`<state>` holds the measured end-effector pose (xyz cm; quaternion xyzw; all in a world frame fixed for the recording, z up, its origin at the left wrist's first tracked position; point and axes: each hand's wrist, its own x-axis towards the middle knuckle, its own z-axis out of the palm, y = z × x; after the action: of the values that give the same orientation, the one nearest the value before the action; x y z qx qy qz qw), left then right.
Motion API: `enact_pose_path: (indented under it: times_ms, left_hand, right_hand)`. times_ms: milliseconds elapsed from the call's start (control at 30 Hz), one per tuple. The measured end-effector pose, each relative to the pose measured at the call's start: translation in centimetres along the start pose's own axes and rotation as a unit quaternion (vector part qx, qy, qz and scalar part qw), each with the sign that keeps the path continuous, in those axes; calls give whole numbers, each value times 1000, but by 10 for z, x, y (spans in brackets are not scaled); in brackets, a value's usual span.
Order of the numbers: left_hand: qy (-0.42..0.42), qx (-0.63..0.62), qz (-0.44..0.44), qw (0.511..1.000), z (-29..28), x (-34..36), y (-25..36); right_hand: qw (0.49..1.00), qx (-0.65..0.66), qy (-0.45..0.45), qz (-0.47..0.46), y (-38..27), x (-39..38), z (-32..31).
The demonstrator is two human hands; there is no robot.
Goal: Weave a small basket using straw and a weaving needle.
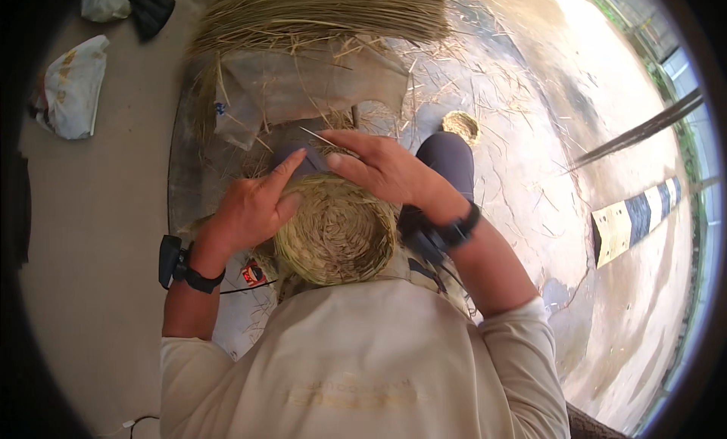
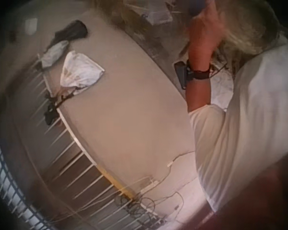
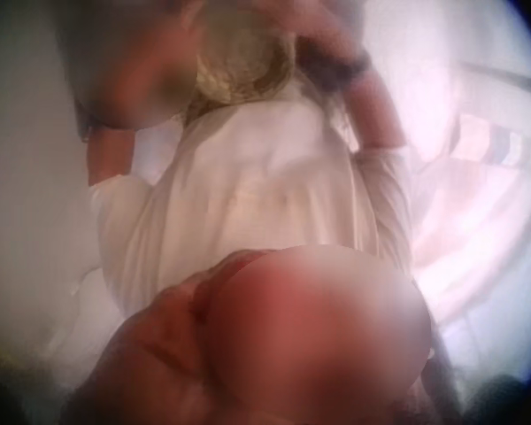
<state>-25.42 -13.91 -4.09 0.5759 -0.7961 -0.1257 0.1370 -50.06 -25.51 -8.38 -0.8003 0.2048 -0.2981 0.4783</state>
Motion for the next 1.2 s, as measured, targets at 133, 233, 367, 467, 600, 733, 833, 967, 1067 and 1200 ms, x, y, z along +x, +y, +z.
enact_pose_path:
  times_ms: [133, 233, 367, 467, 600, 733, 833, 967, 1067, 1200]
  left_hand:
    - [17, -45, 23, 999, 10, -4, -6]
    - [19, -75, 22, 997, 18, -1, -10]
    - [27, -95, 24, 995, 35, 0, -20]
    - [23, -88, 24, 996, 35, 3, -21]
    - [31, -79, 34, 996, 39, 8, -20]
    - [55, -64, 40, 996, 38, 7, -14]
    - [43, -53, 41, 997, 39, 4, -16]
    - [24, -27, 64, 997, 42, 7, -15]
    - [22, -34, 59, 997, 42, 5, -18]
    - [33, -74, 35, 996, 46, 4, -19]
  right_hand:
    - [924, 157, -142, 318, 6, -19, -13]
    - [891, 222, -163, 361, 46, -68, -29]
    - [948, 128, -122, 264, 52, -91, -37]
    - [901, 239, -47, 359, 37, -85, -57]
    - [846, 470, 124, 220, 21, -40, -24]
    - [754, 613, 122, 203, 7, 7, -7]
    - [771, 568, 131, 257, 35, 22, -26]
    - [758, 536, 186, 323, 55, 14, -36]
    - [752, 539, 187, 330, 49, -1, -33]
    - [751, 529, 197, 342, 33, -17, -29]
